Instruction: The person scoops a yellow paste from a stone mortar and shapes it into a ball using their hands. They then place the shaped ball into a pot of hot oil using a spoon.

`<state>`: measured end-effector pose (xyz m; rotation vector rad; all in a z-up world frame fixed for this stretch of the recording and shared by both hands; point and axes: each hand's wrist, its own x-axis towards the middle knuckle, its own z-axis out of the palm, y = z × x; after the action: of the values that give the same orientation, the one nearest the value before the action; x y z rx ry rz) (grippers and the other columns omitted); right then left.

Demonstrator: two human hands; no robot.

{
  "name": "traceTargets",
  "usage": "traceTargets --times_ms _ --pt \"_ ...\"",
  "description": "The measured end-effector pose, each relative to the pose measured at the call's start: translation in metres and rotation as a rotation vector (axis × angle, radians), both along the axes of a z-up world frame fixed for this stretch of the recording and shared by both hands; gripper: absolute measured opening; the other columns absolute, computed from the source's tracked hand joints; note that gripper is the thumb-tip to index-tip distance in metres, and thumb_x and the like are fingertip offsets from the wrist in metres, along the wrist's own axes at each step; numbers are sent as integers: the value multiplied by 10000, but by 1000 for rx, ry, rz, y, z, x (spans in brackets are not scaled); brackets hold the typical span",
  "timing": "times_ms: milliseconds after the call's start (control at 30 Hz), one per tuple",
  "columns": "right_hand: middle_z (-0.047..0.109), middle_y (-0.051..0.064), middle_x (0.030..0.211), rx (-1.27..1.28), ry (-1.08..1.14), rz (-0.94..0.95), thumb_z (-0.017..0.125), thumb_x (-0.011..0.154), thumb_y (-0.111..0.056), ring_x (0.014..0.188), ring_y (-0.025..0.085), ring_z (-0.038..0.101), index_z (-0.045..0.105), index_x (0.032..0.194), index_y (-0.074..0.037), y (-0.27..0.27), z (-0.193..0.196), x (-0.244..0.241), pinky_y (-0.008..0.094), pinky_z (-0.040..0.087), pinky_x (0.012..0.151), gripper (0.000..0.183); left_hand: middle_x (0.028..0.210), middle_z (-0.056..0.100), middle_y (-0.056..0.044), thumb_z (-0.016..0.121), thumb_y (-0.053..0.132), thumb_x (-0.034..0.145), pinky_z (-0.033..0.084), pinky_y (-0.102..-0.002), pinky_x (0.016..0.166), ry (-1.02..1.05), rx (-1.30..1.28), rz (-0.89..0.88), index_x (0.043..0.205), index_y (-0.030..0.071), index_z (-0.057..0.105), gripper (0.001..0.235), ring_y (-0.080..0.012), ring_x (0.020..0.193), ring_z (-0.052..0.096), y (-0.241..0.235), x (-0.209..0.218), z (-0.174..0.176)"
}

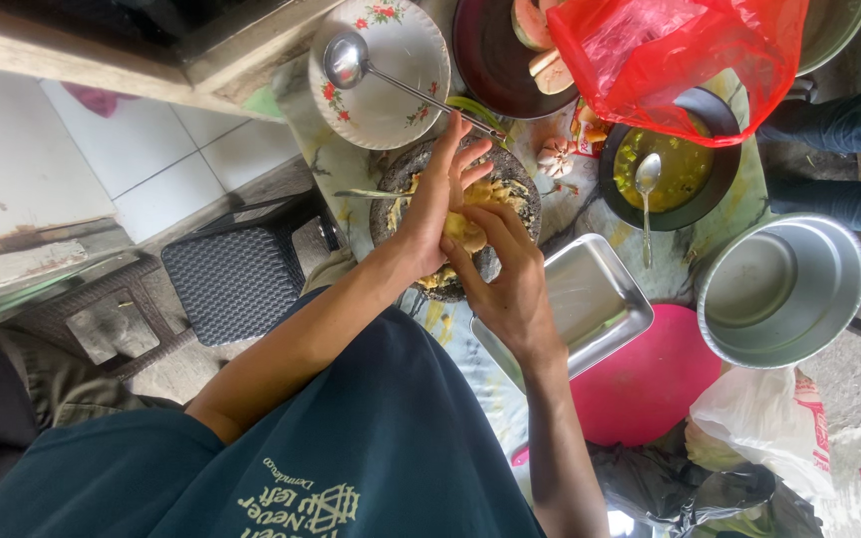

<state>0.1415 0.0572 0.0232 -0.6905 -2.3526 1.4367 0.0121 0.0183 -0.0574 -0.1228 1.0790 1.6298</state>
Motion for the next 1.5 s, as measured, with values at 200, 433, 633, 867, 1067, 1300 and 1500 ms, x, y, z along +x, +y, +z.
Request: traceTargets --times_ms 200,433,633,867,1067,1300,1500 --pt "712 126 1181 -452 -21 -62 749 973 -120 1051 149 684 659 1271 35 5 -17 9 282 591 904 347 1581 463 -95 435 839 819 319 -469 1115 68 22 -109 1582 159 291 1033 -248 1481 409 -5 -3 1" --pt "749 87 1108 -664 -32 -201 701 984 -109 1010 118 707 643 1293 21 12 -18 20 264 600 876 341 1537 545 -86 385 756 936 300 -495 1131 78 139 -107 1499 127 440 846 -246 1472 435 -3 -7 2" --pt "604 190 1360 -363 18 -241 634 1045 -131 1232 220 643 580 1419 25 2 15 12 343 579 1036 409 1530 522 -85 376 694 941 309 -648 1108 -80 170 -84 1423 111 465 762 -264 1454 458 -12 -4 4" --pt "320 314 1627 322 -144 111 675 1024 -241 1531 470 312 298 1572 70 -52 41 -8 544 297 1244 735 1590 466 -111 437 614 1058 400 -593 1252 -408 541 137 1482 51 428 705 -325 1498 444 -13 -1 13" --pt "405 240 1642 146 -174 21 655 1051 -256 1576 353 365 335 1597 -9 -56 65 11 495 365 1291 679 1622 440 -40 424 551 1101 375 -545 1288 -582 644 153 1533 97 412 626 -271 1519 422 -13 -5 22" --pt "396 168 1630 561 -265 86 672 1005 -351 1543 401 262 409 1560 -10 -48 49 -10 645 219 1238 703 1664 401 -57 384 549 1117 328 -573 1320 -502 730 69 1582 99 379 646 -288 1574 350 -15 -3 31" --pt "494 83 1615 496 -250 78 584 1069 -410 1609 322 273 505 1540 -98 -36 48 5 621 156 1326 570 1696 322 -39 339 584 1095 282 -590 1309 -658 735 111 1620 135 320 691 -287 1588 293 -19 -14 37"
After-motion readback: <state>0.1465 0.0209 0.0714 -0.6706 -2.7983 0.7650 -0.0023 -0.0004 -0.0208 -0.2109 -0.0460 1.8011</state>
